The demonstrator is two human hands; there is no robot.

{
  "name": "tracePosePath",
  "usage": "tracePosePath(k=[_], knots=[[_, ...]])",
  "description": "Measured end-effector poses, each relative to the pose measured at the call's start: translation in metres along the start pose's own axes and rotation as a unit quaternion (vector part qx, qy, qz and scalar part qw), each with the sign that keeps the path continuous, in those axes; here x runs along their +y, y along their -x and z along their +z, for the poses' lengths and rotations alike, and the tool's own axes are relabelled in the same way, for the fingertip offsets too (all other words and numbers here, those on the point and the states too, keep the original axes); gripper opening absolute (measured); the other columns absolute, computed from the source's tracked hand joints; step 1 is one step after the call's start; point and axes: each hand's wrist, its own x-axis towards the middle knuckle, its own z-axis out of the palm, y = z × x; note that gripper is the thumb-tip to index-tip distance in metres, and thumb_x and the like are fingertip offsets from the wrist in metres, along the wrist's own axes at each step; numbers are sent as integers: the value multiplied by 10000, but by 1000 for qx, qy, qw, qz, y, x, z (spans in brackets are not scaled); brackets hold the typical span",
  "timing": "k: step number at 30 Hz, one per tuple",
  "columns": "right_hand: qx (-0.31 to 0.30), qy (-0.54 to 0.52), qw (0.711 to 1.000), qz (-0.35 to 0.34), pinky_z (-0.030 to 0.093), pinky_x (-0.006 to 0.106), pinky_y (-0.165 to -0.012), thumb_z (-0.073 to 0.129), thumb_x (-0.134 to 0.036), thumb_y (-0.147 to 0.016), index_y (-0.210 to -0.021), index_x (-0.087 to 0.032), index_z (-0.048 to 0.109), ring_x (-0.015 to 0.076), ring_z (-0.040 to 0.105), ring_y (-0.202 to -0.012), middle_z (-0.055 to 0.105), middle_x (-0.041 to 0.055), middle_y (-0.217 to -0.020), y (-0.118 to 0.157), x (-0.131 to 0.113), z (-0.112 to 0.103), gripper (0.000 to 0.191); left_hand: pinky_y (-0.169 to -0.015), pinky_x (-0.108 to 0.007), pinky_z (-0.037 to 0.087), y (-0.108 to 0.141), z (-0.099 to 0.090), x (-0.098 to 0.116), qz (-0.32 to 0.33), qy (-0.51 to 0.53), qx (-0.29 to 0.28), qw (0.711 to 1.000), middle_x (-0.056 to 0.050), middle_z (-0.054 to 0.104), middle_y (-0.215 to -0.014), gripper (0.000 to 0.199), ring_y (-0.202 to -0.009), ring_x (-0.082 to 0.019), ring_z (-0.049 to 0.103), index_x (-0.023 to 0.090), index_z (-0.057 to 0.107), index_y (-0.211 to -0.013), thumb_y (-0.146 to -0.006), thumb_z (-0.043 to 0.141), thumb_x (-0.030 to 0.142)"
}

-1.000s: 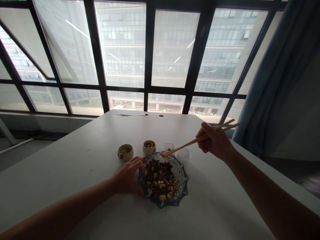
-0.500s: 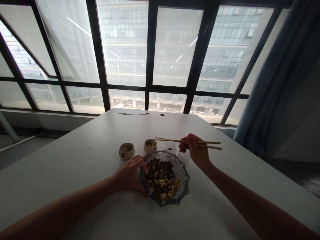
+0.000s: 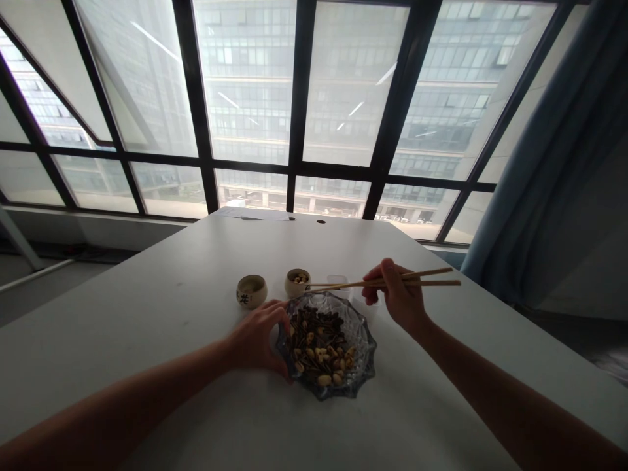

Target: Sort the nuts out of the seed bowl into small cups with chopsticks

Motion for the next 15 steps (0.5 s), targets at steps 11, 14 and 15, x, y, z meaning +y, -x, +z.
tracePosePath(k=[11, 14, 15], knots=[[-343, 64, 928, 132, 437, 173, -353, 651, -673, -839, -632, -125, 683, 93, 554, -356, 633, 33, -466, 1, -24, -10, 587, -923, -388, 517, 0, -1, 2, -6, -2, -7, 1000, -136, 666, -1167, 707, -1072, -291, 620, 207, 564, -846, -425, 916, 652], [-369, 72, 918, 128, 452, 175, -366, 636, -646, -866, -655, -125, 688, 93, 560, -366, 637, 29, -478, 2, -25, -10, 565, -932, -392, 512, 0, -1, 2, -7, -2, -8, 1000, -139, 660, -1188, 704, -1092, -297, 613, 207, 562, -846, -428, 916, 649], [-358, 75, 923, 120, 447, 175, -361, 627, -646, -873, -656, -127, 687, 92, 554, -360, 632, 26, -472, 2, -25, -10, 566, -931, -392, 512, 0, -1, 1, -9, -1, -9, 1000, -137, 660, -1186, 704, -1092, -296, 612, 208, 562, -847, -429, 916, 649]])
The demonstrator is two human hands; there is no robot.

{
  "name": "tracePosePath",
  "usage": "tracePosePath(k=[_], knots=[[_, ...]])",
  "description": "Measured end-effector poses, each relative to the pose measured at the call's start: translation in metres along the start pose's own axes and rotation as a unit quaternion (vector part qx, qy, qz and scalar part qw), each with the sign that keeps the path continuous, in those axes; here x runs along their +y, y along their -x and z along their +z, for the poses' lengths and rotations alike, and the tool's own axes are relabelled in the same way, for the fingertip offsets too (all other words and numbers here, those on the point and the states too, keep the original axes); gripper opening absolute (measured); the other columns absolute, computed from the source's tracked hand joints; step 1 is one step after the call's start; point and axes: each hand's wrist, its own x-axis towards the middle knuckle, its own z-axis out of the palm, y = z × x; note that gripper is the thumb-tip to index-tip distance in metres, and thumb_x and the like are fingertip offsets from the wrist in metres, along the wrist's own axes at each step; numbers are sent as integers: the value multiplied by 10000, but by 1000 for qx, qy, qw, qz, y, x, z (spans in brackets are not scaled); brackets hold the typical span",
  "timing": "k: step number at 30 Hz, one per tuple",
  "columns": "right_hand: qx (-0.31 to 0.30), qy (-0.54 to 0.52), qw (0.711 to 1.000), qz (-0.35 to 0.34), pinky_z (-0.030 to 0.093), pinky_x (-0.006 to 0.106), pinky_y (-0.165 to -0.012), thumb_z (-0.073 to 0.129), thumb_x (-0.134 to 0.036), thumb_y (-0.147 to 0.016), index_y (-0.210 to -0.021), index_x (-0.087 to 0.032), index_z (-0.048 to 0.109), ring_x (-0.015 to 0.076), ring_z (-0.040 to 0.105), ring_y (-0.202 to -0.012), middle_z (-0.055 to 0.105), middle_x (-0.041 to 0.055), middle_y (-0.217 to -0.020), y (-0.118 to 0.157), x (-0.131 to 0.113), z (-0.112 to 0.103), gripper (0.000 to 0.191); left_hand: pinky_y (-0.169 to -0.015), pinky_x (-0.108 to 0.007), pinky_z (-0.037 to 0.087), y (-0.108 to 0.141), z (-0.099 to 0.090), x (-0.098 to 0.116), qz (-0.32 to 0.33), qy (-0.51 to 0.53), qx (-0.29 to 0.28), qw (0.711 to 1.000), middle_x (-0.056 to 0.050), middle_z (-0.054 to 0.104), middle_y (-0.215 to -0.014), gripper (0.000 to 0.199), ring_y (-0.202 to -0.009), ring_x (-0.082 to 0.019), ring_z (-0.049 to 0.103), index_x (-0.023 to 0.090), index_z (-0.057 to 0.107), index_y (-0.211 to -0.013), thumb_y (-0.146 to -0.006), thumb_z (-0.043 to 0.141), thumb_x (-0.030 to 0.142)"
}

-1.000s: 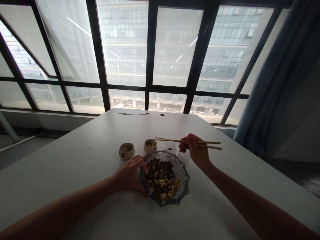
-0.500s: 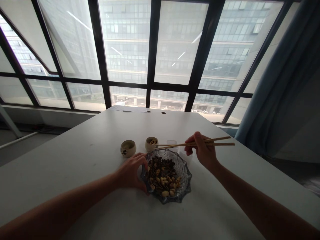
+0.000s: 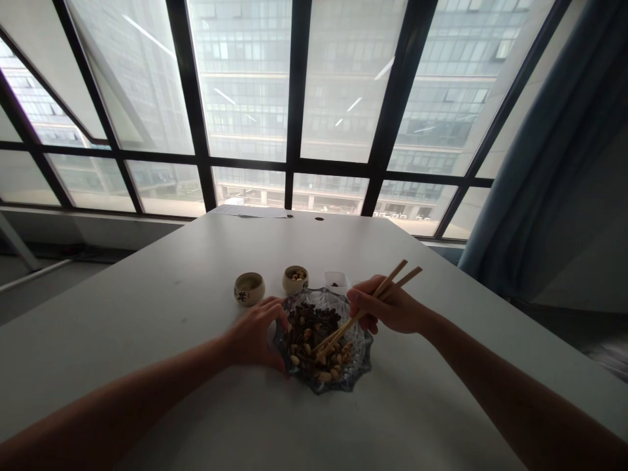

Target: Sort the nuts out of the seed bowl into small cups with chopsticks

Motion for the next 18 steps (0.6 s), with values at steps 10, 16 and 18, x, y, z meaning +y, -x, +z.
tracePosePath(k=[10, 16, 18], knots=[[71, -20, 995, -59, 455, 187, -366, 604, -655, -886, -691, -139, 695, 108, 578, -389, 658, 40, -523, -1, -1, 14, 559, -921, -394, 512, 1, 2, -3, 0, 5, -5, 1000, -139, 651, -1202, 701, -1098, -298, 608, 208, 555, -852, -435, 919, 639], [94, -29, 993, -60, 448, 188, -362, 598, -665, -884, -660, -139, 691, 103, 552, -366, 621, 27, -468, 1, -1, 20, 580, -949, -412, 509, 1, 1, -2, -6, -3, -4, 1000, -154, 642, -1237, 714, -1135, -315, 603, 207, 567, -857, -421, 916, 652], [130, -33, 989, -63, 435, 187, -349, 601, -677, -875, -647, -140, 690, 99, 535, -348, 606, 21, -445, 1, 0, 19, 590, -951, -410, 512, 1, 1, -2, -7, -5, -3, 1000, -153, 643, -1236, 720, -1131, -314, 609, 208, 575, -854, -407, 916, 659]])
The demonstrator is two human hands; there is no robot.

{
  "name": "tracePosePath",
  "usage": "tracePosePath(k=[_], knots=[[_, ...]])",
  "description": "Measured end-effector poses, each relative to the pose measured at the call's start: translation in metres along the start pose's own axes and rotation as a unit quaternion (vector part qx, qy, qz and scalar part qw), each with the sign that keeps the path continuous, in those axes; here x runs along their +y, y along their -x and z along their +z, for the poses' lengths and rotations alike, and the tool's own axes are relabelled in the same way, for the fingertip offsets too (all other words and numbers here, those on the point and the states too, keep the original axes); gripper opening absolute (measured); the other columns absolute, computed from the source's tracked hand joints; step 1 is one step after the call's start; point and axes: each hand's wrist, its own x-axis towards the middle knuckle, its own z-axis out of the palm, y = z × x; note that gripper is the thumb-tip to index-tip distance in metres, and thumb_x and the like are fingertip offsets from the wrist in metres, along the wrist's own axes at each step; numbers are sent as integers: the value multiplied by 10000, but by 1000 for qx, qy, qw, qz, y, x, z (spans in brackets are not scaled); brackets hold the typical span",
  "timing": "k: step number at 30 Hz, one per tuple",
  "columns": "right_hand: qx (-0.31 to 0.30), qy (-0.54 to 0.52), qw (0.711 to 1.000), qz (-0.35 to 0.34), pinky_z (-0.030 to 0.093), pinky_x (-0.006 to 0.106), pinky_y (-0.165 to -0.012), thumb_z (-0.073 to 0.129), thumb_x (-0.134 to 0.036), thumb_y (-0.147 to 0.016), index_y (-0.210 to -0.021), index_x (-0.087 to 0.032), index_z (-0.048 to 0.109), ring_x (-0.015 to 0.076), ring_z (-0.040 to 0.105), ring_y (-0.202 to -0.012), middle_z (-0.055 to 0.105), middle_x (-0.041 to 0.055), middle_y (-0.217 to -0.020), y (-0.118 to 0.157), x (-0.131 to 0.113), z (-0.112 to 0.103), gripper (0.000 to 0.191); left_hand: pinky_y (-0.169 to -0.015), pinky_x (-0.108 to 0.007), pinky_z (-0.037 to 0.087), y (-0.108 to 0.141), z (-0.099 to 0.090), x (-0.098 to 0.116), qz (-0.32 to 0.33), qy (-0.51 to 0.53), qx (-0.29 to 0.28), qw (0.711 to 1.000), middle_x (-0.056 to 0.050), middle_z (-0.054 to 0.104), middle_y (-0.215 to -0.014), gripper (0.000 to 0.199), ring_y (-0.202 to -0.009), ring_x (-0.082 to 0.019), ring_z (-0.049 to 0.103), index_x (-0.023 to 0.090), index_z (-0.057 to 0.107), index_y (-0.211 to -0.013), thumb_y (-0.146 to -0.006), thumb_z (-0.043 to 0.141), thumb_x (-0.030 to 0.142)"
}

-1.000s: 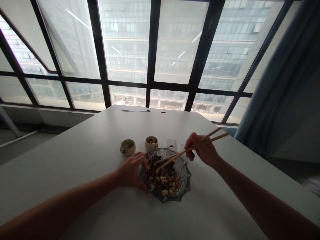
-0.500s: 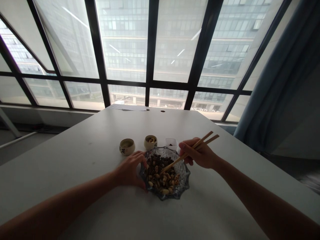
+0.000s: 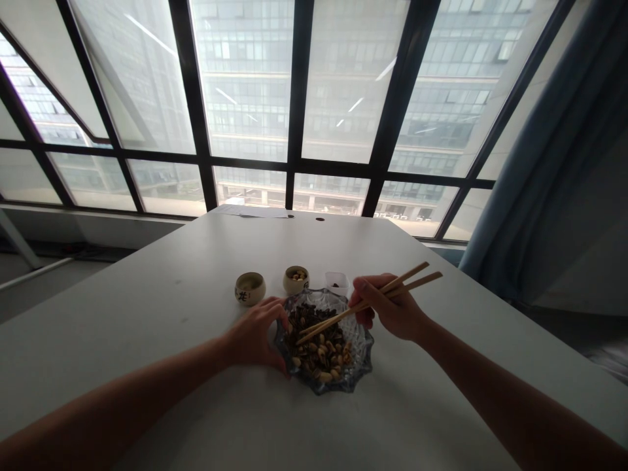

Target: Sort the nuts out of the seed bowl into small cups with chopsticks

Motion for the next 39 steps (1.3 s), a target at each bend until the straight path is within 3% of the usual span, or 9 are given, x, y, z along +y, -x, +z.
tracePosePath(k=[3, 8, 18, 26, 32, 39], knots=[[11, 6, 1000, 17, 423, 185, -338, 603, -698, -860, -643, -143, 680, 99, 530, -344, 603, 19, -444, -1, 2, 1, 601, -953, -403, 516, 0, 1, 0, -5, -4, -2, 1000, -144, 651, -1220, 728, -1126, -311, 614, 211, 583, -854, -388, 921, 657], [-22, 23, 999, 39, 431, 185, -347, 594, -712, -855, -665, -142, 677, 97, 537, -354, 621, 24, -470, -1, 4, 7, 606, -962, -410, 518, 0, 0, 0, -8, 0, -1, 1000, -147, 647, -1239, 737, -1132, -316, 617, 213, 582, -850, -376, 919, 665], [9, 37, 999, 27, 419, 189, -313, 572, -719, -860, -660, -153, 661, 110, 540, -335, 606, 14, -451, -1, 1, 0, 606, -941, -395, 512, 0, 0, 2, -10, 7, -2, 1000, -132, 665, -1175, 725, -1099, -299, 613, 210, 577, -838, -393, 911, 674], [-65, 38, 997, 7, 461, 190, -374, 598, -617, -906, -710, -145, 689, 106, 567, -393, 651, 30, -520, -1, 2, 2, 519, -904, -398, 520, -2, -2, 3, -6, 9, -7, 1000, -125, 667, -1142, 705, -1060, -293, 615, 212, 557, -832, -418, 914, 657], [-41, 32, 999, -9, 438, 176, -365, 568, -635, -917, -678, -142, 679, 98, 550, -377, 627, 29, -485, -1, 3, 1, 559, -906, -391, 517, -1, -1, 1, 1, 10, -1, 1000, -134, 659, -1164, 701, -1081, -298, 612, 209, 558, -836, -426, 915, 651], [-60, 35, 998, -2, 448, 180, -353, 572, -636, -913, -672, -146, 664, 98, 543, -361, 618, 18, -477, 1, 3, 7, 553, -932, -393, 513, -1, 0, 1, -3, 8, -2, 1000, -129, 658, -1187, 709, -1106, -304, 610, 211, 564, -834, -405, 921, 649]])
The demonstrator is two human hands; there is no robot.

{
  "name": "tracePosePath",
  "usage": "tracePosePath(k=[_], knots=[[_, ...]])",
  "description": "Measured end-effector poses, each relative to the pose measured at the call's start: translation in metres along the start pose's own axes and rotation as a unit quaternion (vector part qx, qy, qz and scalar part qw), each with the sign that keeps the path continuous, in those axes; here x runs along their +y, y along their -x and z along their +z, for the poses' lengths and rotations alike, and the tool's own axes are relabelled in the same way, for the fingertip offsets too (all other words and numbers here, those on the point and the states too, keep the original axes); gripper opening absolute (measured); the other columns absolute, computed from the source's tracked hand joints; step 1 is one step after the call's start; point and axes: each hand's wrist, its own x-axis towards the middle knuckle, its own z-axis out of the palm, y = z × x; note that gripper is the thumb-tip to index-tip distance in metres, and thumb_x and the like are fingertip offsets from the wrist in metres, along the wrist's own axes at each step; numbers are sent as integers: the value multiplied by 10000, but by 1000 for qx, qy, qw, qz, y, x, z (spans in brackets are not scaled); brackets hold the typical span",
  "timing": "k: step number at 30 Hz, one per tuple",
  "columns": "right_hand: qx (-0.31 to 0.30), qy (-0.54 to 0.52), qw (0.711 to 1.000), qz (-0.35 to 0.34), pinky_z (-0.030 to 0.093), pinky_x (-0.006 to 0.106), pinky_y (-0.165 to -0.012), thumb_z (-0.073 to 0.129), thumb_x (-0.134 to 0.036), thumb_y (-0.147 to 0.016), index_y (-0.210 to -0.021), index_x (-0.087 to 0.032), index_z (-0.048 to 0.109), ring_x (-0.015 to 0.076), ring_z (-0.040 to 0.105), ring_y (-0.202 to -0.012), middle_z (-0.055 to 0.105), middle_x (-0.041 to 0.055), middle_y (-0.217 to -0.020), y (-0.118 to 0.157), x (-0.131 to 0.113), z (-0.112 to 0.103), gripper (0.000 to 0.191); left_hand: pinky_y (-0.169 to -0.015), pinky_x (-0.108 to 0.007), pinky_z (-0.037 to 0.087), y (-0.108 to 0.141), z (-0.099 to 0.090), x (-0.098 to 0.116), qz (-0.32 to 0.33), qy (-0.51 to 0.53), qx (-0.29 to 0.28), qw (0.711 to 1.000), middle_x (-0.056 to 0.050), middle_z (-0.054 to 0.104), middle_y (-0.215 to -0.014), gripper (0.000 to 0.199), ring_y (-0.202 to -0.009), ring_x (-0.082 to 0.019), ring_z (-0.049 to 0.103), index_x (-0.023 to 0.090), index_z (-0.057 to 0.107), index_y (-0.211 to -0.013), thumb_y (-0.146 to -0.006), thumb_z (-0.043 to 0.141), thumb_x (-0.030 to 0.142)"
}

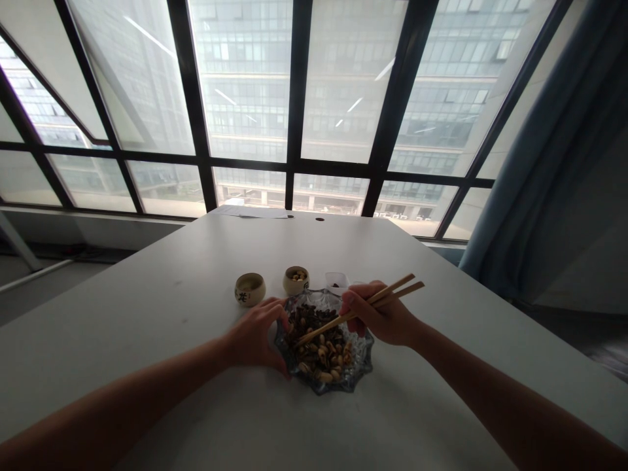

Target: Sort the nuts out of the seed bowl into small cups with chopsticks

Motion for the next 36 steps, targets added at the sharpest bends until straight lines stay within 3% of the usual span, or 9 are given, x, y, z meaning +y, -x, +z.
tracePosePath(k=[8, 15, 23, 36], knots=[[128, -54, 990, 29, 399, 191, -273, 638, -736, -803, -631, -147, 663, 117, 524, -288, 604, 28, -411, -7, 8, -9, 614, -929, -405, 514, 0, 0, 1, -10, 2, -2, 1000, -135, 661, -1163, 720, -1098, -311, 613, 212, 571, -837, -398, 914, 667], [267, -164, 949, 16, 347, 206, -240, 708, -717, -744, -604, -167, 624, 104, 440, -248, 546, 7, -361, -24, 31, -38, 574, -931, -392, 522, -1, 0, 1, -6, 1, 2, 1000, -132, 657, -1169, 726, -1088, -303, 616, 214, 571, -835, -383, 918, 664], [306, -184, 934, 23, 318, 206, -253, 747, -659, -735, -588, -170, 621, 101, 439, -269, 538, 4, -366, -28, 40, -48, 526, -878, -366, 527, -2, -1, 1, 23, -8, 5, 1000, -114, 671, -1069, 714, -1026, -285, 626, 213, 558, -829, -415, 904, 680], [293, -170, 941, 17, 350, 215, -263, 714, -662, -778, -609, -169, 617, 106, 451, -278, 537, 4, -373, -27, 42, -55, 530, -887, -371, 520, -2, -1, 2, 11, -2, 1, 1000, -115, 667, -1075, 718, -1045, -293, 618, 215, 565, -834, -415, 897, 694]])
